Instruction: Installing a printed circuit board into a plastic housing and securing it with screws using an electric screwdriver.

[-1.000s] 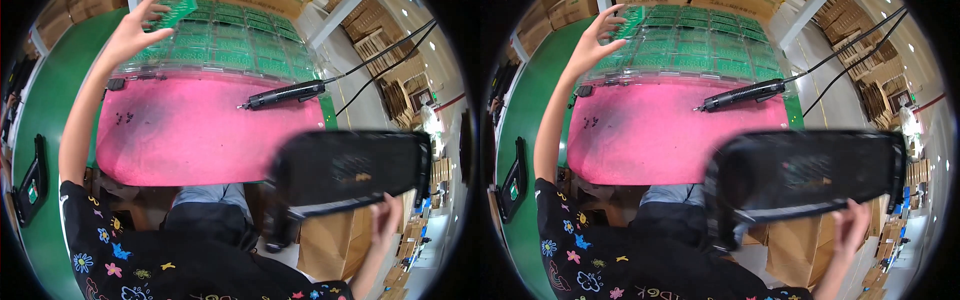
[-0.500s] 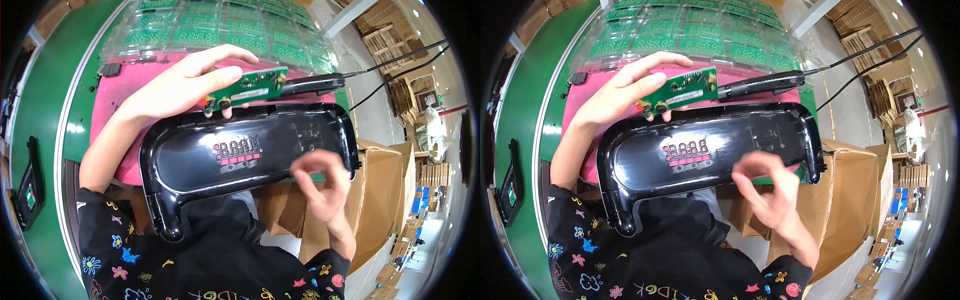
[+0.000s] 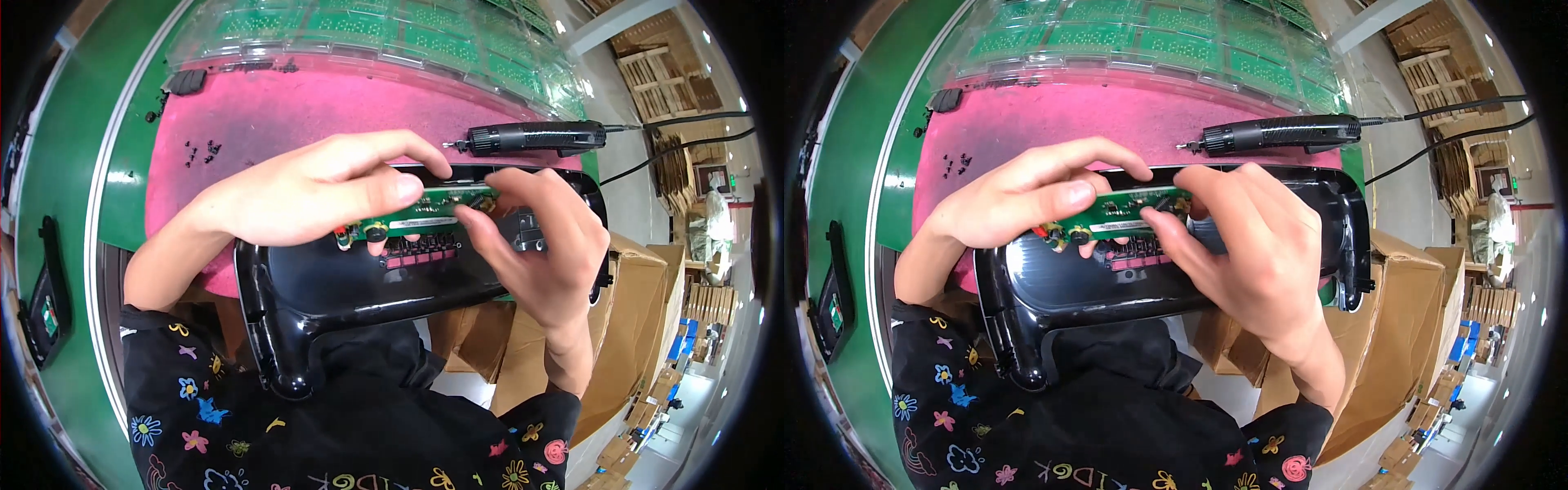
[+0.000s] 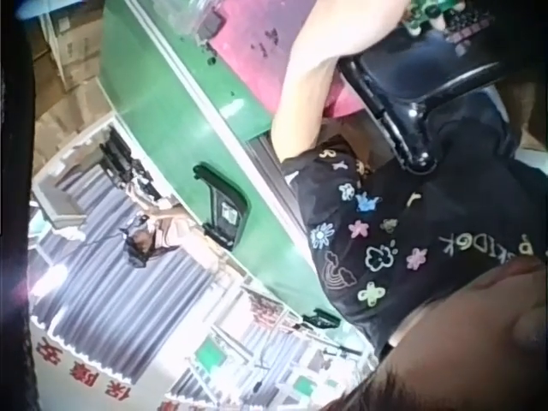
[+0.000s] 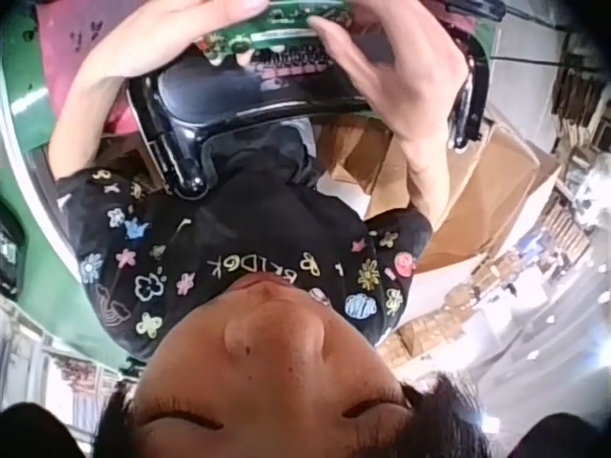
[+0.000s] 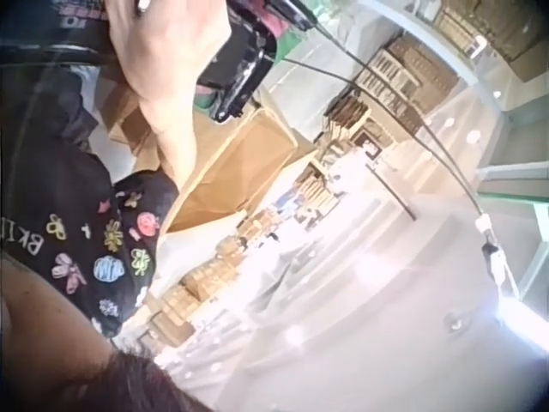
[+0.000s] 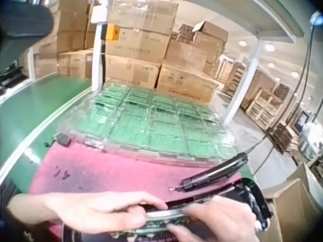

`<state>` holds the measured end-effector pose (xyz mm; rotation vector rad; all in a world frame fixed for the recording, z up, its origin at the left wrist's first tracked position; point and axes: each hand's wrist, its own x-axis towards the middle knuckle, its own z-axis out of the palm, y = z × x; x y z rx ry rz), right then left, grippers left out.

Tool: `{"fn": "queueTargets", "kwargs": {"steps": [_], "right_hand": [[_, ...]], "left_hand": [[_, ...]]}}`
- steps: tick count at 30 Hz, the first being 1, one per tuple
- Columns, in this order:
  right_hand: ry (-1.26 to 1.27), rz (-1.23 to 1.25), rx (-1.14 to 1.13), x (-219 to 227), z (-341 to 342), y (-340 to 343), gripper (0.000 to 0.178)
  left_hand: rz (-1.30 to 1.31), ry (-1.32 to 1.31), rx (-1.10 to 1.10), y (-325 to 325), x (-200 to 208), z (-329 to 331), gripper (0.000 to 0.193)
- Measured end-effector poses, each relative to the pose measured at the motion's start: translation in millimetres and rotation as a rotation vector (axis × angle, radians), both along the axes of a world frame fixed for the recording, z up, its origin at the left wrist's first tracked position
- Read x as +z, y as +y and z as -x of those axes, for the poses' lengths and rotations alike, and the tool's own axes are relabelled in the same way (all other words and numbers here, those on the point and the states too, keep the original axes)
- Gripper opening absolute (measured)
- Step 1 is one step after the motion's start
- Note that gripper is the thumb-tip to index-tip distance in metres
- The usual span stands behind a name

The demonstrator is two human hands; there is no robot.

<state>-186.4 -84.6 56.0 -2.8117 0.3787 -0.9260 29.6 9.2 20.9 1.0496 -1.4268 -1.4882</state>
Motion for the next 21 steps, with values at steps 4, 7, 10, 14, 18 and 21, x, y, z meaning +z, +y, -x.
{"fn": "queueTargets", "kwargs": {"steps": [4, 7, 10, 14, 18, 21], "right_hand": [[-0.012, -0.158, -0.005, -0.9, 6.0, -2.3, 0.024], [0.008, -0.319, -0.089, 1.0, 24.4, -6.9, 0.018], [-0.057, -0.564, -0.161, 1.8, 42.9, -9.4, 0.013], [-0.069, -0.708, -0.156, 6.3, 48.1, -10.8, 0.01], [-0.067, -0.89, -0.126, 1.9, 45.8, -12.2, 0.009], [-0.05, -1.029, -0.116, 2.4, 44.1, -11.8, 0.01]], "left_hand": [[-0.072, 0.004, -0.005, 4.2, 0.5, 5.4, 0.056], [-0.06, -0.091, 0.046, 3.4, -7.9, 0.4, 0.072], [0.004, -0.088, 0.097, 5.8, -5.0, 2.9, 0.081], [0.26, -0.109, 0.149, 0.3, -7.0, -2.5, 0.064], [0.467, -0.344, 0.214, 1.1, 2.4, 0.5, 0.088], [0.689, -0.66, 0.271, 3.1, 7.4, -1.9, 0.064]]}}
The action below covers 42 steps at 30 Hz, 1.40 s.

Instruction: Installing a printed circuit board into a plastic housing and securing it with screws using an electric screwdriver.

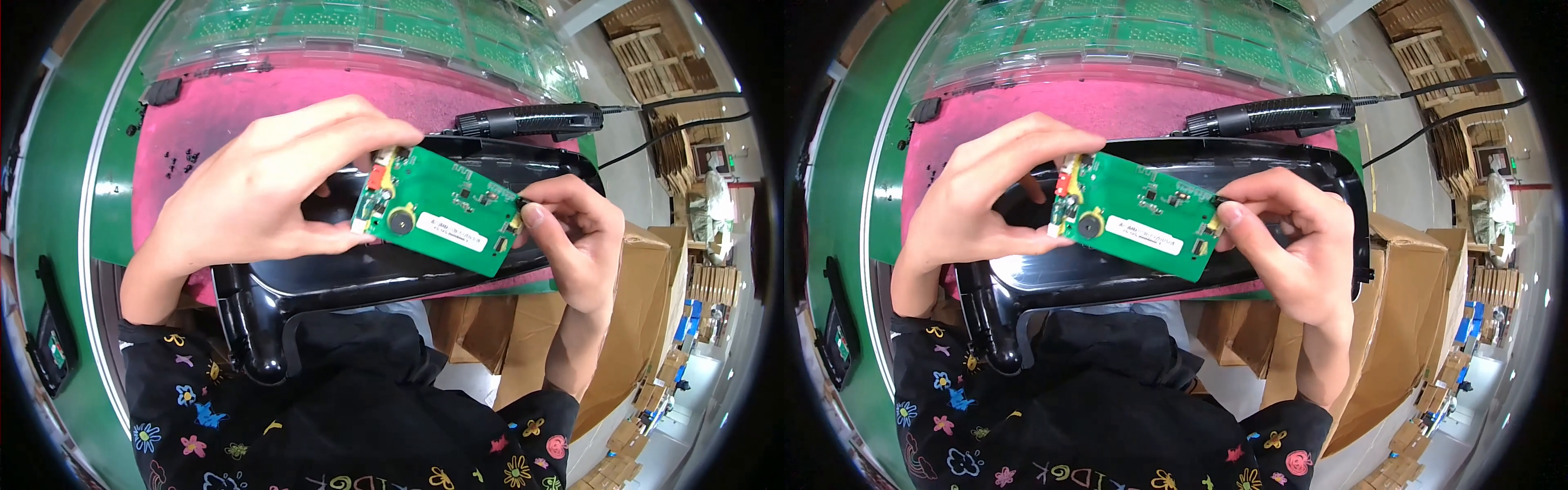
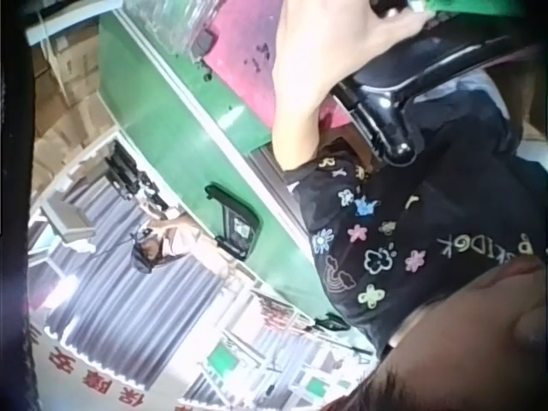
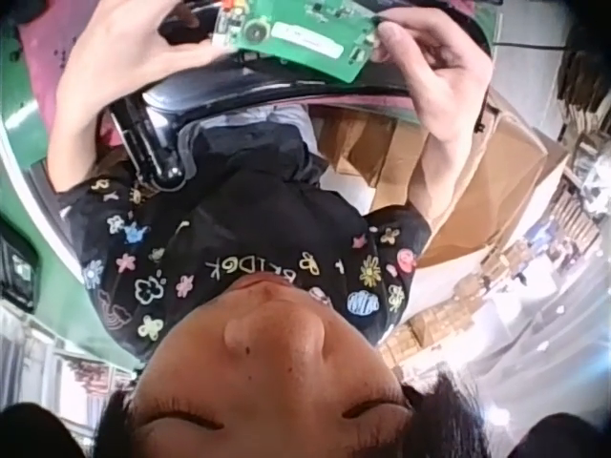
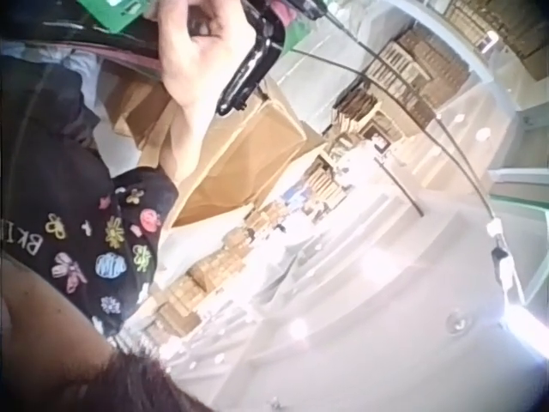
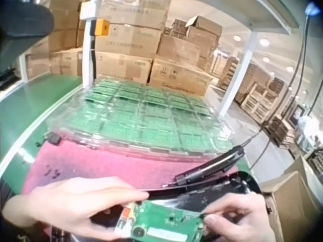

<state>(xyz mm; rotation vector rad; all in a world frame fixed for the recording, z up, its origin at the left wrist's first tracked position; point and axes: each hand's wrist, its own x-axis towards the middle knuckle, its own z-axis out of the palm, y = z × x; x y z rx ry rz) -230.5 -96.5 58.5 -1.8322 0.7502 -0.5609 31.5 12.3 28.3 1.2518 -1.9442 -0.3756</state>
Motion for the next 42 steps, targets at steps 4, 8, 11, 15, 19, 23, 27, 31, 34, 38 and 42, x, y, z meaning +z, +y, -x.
{"fn": "queueTargets", "kwargs": {"steps": [4, 8, 11, 15, 19, 23, 27, 31, 34, 38, 42], "right_hand": [[0.164, -0.175, 0.164, 4.4, 2.5, 2.9, 0.042], [0.247, -0.109, 0.255, -14.3, -0.3, 18.7, 0.073], [0.281, -0.081, 0.242, -24.3, 1.1, 17.4, 0.069], [0.189, 0.288, 0.231, -39.7, -7.4, -3.5, 0.059], [0.206, 0.331, 0.219, -50.2, -11.3, -8.5, 0.059], [0.247, 0.326, 0.2, -53.3, -11.1, -7.4, 0.061], [0.254, 0.371, 0.232, -56.2, -13.4, -8.1, 0.061], [0.259, 0.387, 0.229, -55.4, -13.4, -8.2, 0.06], [0.268, 0.39, 0.226, -55.5, -13.5, -7.7, 0.06], [0.274, 0.394, 0.221, -56.6, -13.5, -7.9, 0.059], [0.277, 0.382, 0.216, -57.1, -13.8, -7.5, 0.059]], "left_hand": [[-0.211, -0.113, -0.089, 9.8, 4.7, -7.9, 0.062], [-0.305, -0.181, -0.149, 14.8, -0.3, -3.0, 0.064], [-0.36, -0.258, -0.104, 16.5, 1.0, 0.4, 0.063], [-0.371, -0.321, 0.02, 13.9, -2.6, 4.8, 0.062], [-0.382, -0.302, 0.071, 12.8, -8.9, 8.6, 0.062], [-0.367, -0.348, 0.113, 12.7, -9.4, 12.1, 0.062], [-0.479, -0.419, 0.137, 13.5, -2.0, 15.8, 0.063], [-0.5, -0.433, 0.146, 13.9, -0.4, 17.5, 0.064], [-0.509, -0.444, 0.148, 13.5, -1.1, 17.9, 0.066], [-0.506, -0.434, 0.146, 13.7, -2.3, 18.7, 0.067], [-0.493, -0.431, 0.146, 13.8, -3.3, 18.2, 0.068]]}}
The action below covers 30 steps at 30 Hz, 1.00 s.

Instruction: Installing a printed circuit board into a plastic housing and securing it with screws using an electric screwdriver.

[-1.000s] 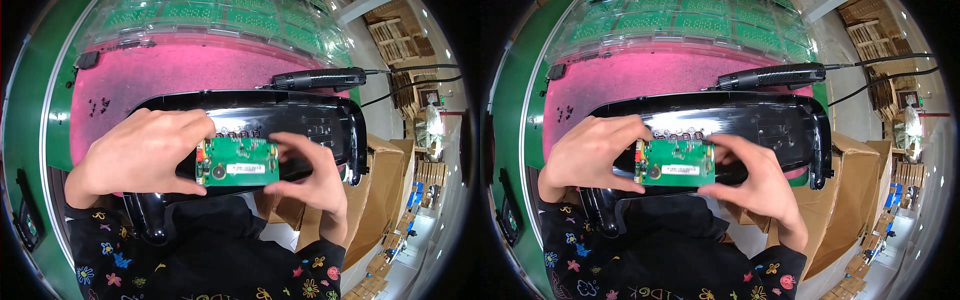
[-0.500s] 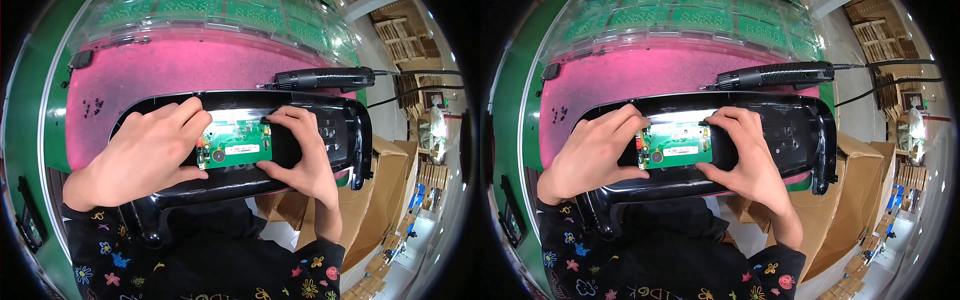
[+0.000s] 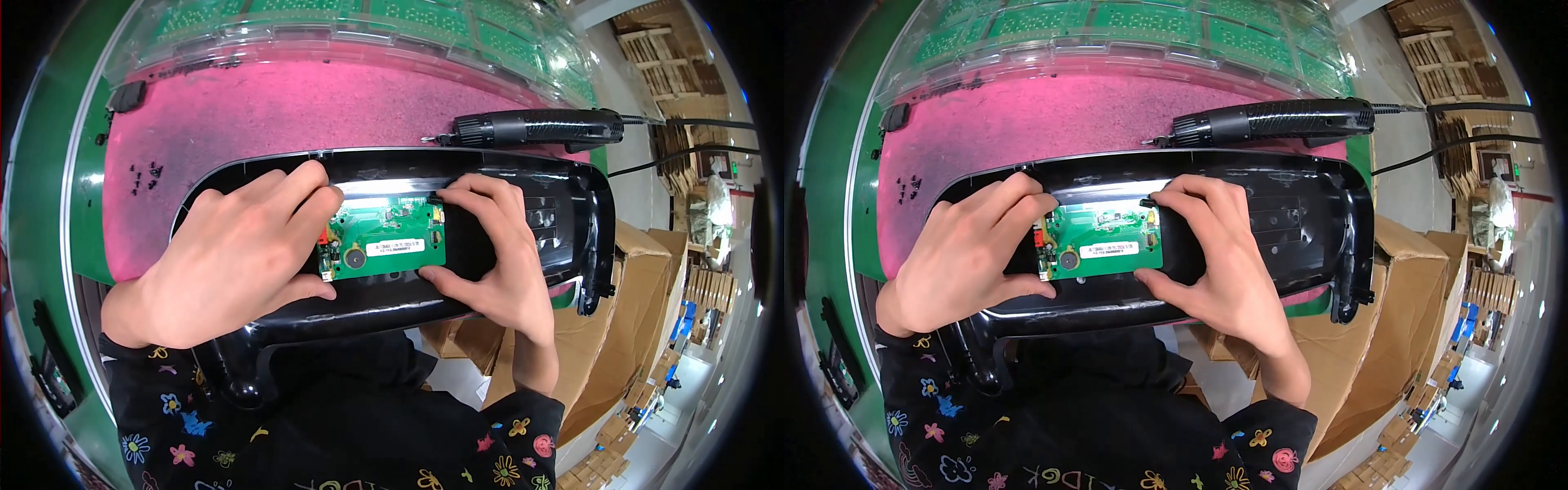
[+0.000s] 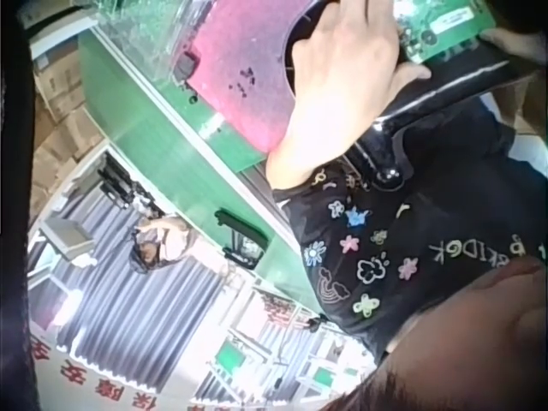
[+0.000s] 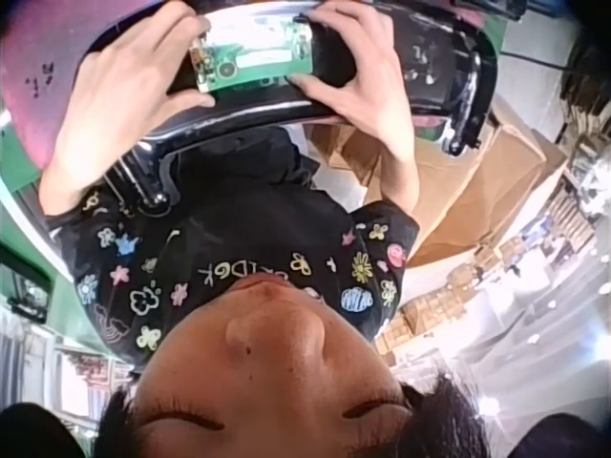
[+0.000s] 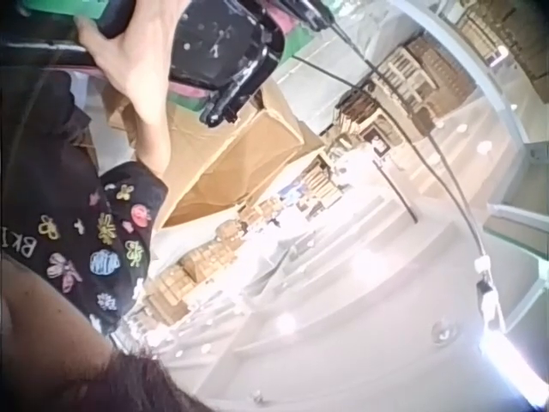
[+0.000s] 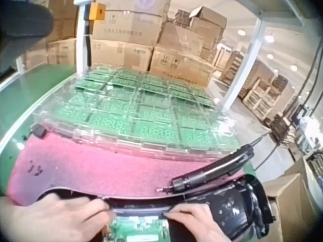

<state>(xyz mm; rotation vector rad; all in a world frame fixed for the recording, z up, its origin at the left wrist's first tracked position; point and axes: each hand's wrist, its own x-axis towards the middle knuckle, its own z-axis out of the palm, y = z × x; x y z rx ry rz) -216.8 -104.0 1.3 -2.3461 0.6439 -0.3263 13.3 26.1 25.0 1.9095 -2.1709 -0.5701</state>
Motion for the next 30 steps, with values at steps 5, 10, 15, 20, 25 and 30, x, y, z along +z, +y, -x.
{"fn": "queueTargets", "kwargs": {"steps": [5, 10, 15, 20, 25, 30], "right_hand": [[-0.002, 0.006, -0.011, -0.3, -0.9, 0.7, 0.06], [0.007, 0.016, -0.012, -0.1, -1.6, 1.0, 0.061], [0.04, 0.052, -0.03, 2.5, -2.5, 3.7, 0.062], [0.037, 0.063, -0.032, 2.4, -4.1, 4.5, 0.062], [0.039, 0.078, -0.022, 5.2, -10.3, 8.5, 0.062], [0.09, 0.078, -0.02, 9.8, -10.5, 9.1, 0.076]], "left_hand": [[0.01, -0.023, -0.007, 0.2, 0.5, -0.5, 0.068], [-0.038, -0.045, -0.019, 0.4, 2.4, -3.1, 0.067], [0.028, -0.06, -0.068, 3.9, -2.4, -5.1, 0.066], [0.026, -0.08, -0.095, 3.1, -0.8, -7.1, 0.061], [0.103, -0.101, -0.114, 10.6, -5.2, -13.8, 0.056], [0.202, 0.02, -0.129, 9.8, -3.6, -19.7, 0.048]]}}
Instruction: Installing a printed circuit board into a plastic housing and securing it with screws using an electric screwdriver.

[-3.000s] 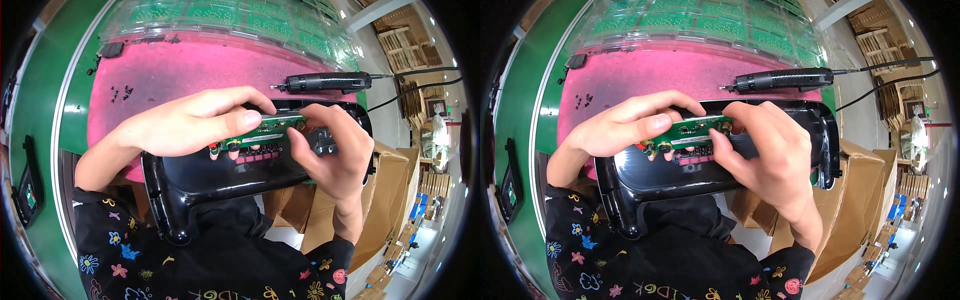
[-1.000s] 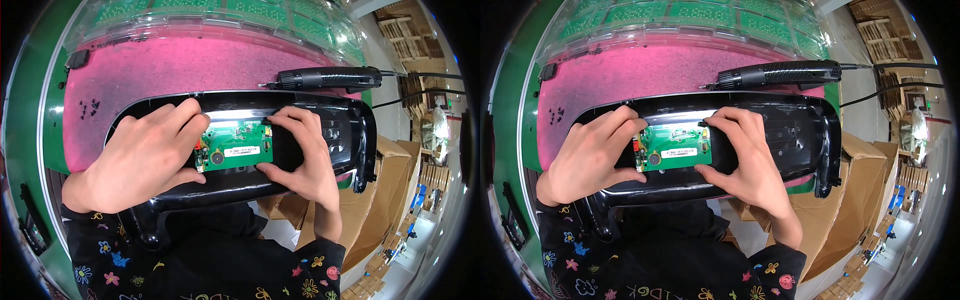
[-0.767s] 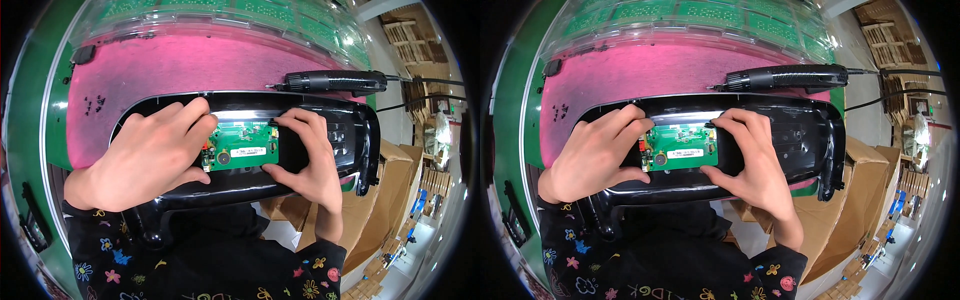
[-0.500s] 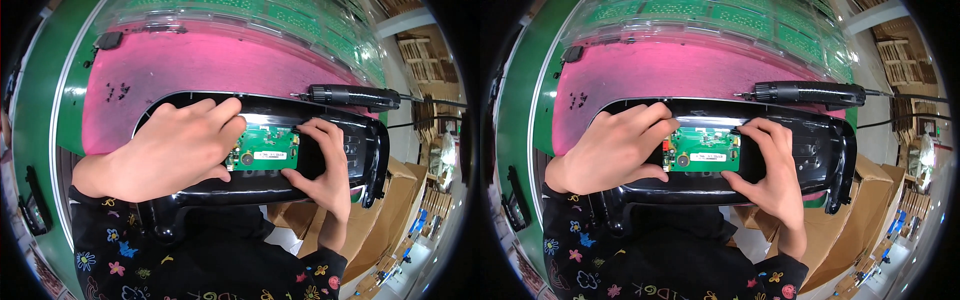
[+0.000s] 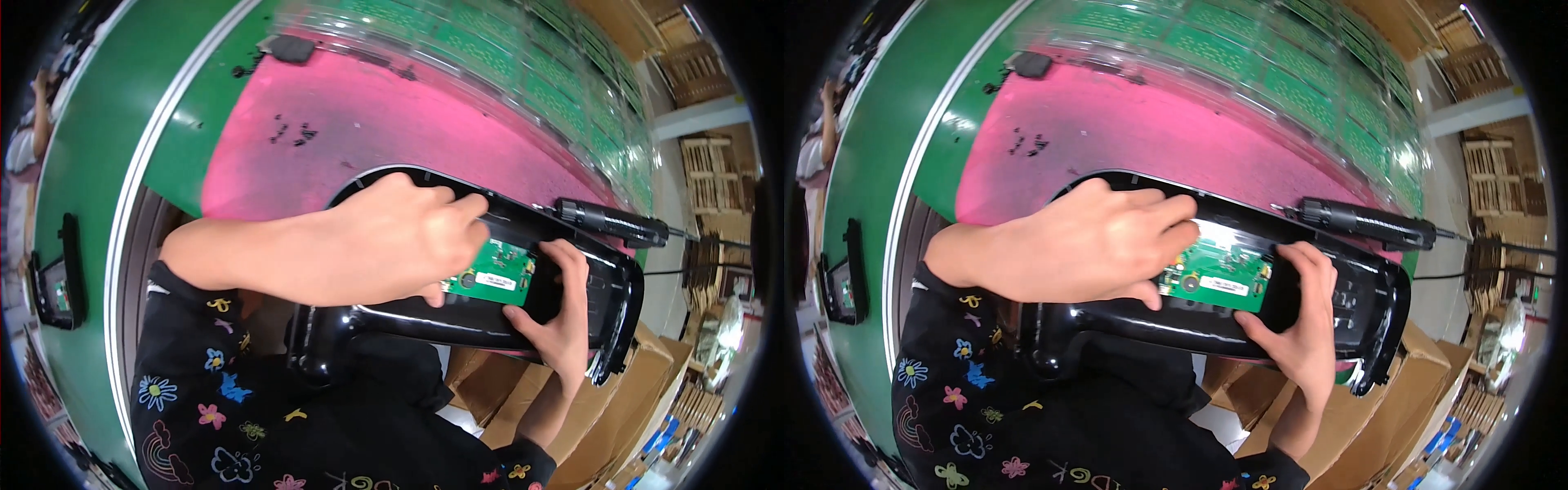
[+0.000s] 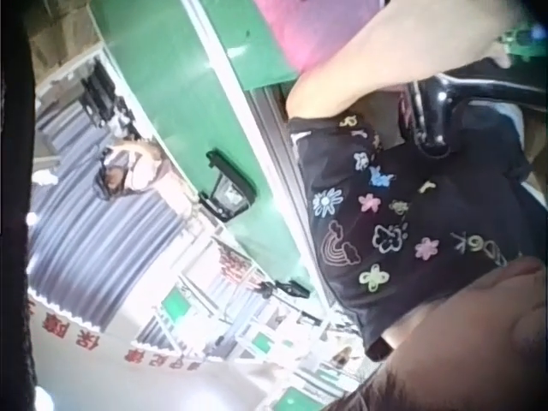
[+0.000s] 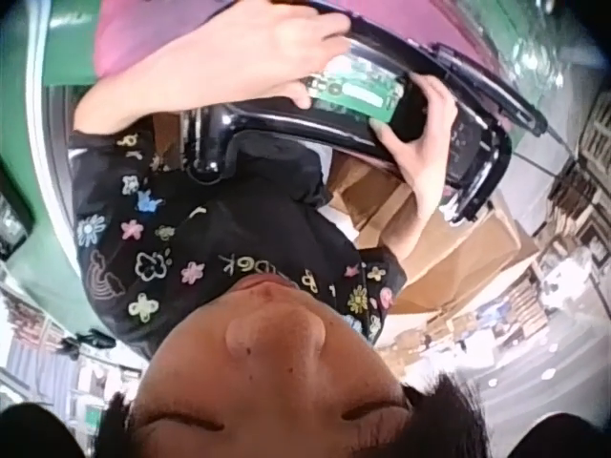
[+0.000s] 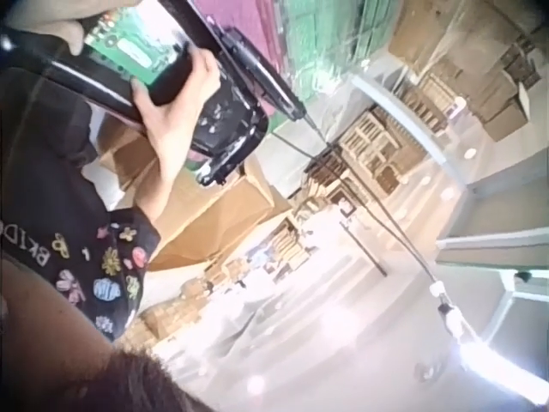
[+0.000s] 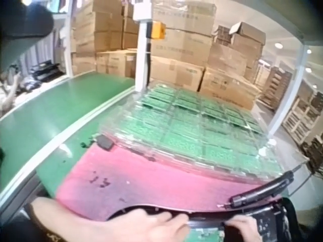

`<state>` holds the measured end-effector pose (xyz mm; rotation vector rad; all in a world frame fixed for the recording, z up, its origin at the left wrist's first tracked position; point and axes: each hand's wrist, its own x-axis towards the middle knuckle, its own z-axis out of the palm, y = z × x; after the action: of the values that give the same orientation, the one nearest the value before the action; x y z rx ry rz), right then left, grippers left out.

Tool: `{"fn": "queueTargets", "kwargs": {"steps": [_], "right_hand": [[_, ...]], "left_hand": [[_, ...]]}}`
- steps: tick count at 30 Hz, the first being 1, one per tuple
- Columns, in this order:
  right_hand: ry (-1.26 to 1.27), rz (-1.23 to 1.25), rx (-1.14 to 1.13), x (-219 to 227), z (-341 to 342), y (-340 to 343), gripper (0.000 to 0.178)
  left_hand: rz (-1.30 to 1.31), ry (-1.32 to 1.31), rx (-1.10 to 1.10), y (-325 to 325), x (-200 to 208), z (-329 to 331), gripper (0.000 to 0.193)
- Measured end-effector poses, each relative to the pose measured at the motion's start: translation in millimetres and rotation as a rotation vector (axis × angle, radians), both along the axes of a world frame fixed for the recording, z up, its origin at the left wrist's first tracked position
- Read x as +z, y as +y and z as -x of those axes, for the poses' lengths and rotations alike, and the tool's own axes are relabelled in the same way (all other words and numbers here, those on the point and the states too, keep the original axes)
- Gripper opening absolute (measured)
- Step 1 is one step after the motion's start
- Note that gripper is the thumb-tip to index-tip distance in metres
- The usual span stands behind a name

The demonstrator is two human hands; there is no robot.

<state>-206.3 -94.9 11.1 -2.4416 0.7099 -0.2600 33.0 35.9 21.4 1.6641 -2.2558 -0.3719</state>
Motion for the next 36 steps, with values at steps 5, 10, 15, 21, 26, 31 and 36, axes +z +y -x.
{"fn": "queueTargets", "kwargs": {"steps": [5, 10, 15, 21, 26, 31, 36], "right_hand": [[-0.204, -0.284, -0.172, 15.3, 16.0, -19.5, 0.075], [-0.019, 0.664, -0.438, 20.4, 50.7, -93.8, 0.053], [-0.274, -0.263, -0.48, 22.5, 48.1, -134.9, 0.044], [-1.025, 0.103, -0.465, 13.3, -29.3, -93.7, 0.056], [-0.929, -0.671, -0.185, 9.1, -57.9, -80.7, 0.046], [-1.15, -0.906, -0.013, 20.3, -55.0, -71.5, 0.037], [-1.295, -1.128, 0.153, 43.4, -45.4, -36.4, 0.03]], "left_hand": [[0.312, 0.093, 0.26, 22.6, 4.7, -36.4, 0.028], [0.187, -0.165, 0.644, 59.3, -1.6, -87.5, 0.029], [0.214, 0.014, 0.343, 59.4, -23.9, -99.5, 0.028], [0.221, -0.106, 0.308, 49.9, -30.1, -99.9, 0.016], [0.205, -0.064, 0.343, 42.6, -26.9, -95.6, 0.012], [0.138, 0.031, 0.407, 31.5, -21.6, -92.4, 0.015], [0.284, 0.237, 0.172, -7.9, 10.5, -53.5, 0.013]]}}
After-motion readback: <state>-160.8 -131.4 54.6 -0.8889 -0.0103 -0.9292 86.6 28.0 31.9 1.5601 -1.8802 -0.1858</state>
